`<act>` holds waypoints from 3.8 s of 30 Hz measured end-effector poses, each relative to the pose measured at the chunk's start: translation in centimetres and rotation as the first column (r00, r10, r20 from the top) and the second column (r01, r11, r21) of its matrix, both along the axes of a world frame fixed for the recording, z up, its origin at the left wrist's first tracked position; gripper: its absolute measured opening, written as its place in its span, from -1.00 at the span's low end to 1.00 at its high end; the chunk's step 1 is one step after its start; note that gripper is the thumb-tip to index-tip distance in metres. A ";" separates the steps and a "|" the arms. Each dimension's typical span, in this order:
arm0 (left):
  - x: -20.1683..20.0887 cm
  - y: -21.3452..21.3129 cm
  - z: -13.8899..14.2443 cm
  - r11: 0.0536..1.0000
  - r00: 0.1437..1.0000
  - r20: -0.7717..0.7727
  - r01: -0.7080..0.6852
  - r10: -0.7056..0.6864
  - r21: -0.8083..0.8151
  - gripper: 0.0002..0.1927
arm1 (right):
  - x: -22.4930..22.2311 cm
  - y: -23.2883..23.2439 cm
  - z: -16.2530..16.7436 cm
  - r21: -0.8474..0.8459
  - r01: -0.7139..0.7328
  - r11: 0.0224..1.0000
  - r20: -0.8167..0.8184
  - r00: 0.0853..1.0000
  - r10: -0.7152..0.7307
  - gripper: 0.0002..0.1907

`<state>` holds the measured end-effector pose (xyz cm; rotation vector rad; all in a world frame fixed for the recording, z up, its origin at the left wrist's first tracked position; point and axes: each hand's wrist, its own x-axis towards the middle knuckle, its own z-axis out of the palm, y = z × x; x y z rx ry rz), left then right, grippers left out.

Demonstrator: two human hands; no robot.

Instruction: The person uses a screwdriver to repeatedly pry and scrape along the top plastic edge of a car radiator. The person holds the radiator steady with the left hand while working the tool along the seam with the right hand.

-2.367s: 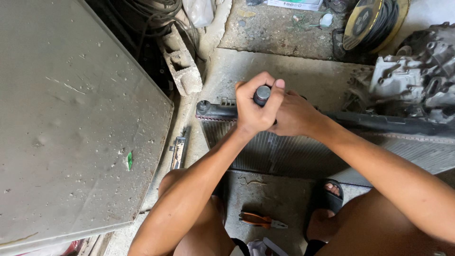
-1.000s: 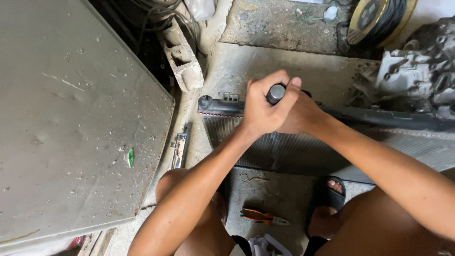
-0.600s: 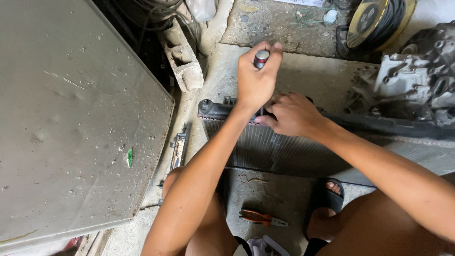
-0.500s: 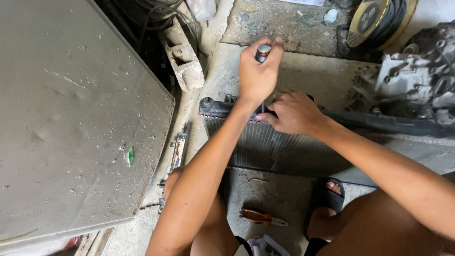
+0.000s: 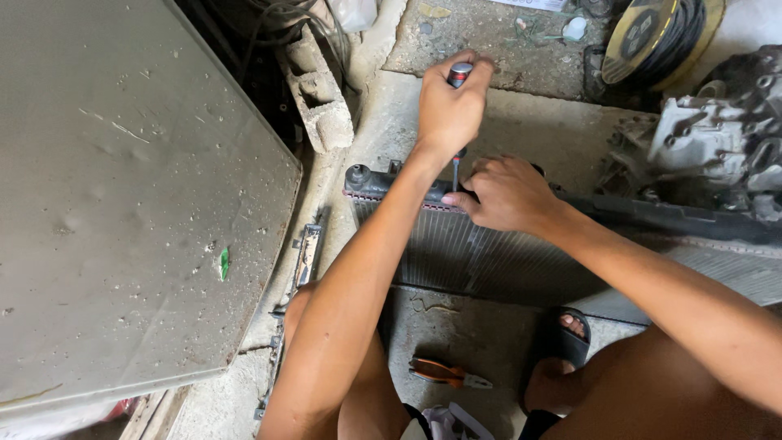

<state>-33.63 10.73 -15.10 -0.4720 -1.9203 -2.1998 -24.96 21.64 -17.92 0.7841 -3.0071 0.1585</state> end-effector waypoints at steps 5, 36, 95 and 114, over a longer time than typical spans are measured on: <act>-0.8 0.1 -0.6 0.993 0.969 0.226 0.081 -0.098 0.086 -0.79 | 0.0 0.4 0.2 -0.016 -0.014 1.000 -0.026 1.000 0.014 -0.41; 13.9 -2.4 9.4 1.000 0.948 -0.318 0.006 -0.003 0.009 -0.71 | 6.7 0.5 8.9 -0.174 -0.034 0.984 -0.007 0.999 0.034 -0.69; 5.0 -0.2 9.7 0.997 0.994 -0.104 -0.038 0.045 0.066 -0.63 | 5.6 -0.3 11.1 0.074 0.081 0.994 0.132 0.987 -0.090 -0.41; 7.5 0.2 13.5 0.993 0.975 -0.212 -0.037 0.060 0.111 -0.68 | 7.0 0.3 14.2 0.066 0.062 0.996 0.059 0.996 -0.066 -0.43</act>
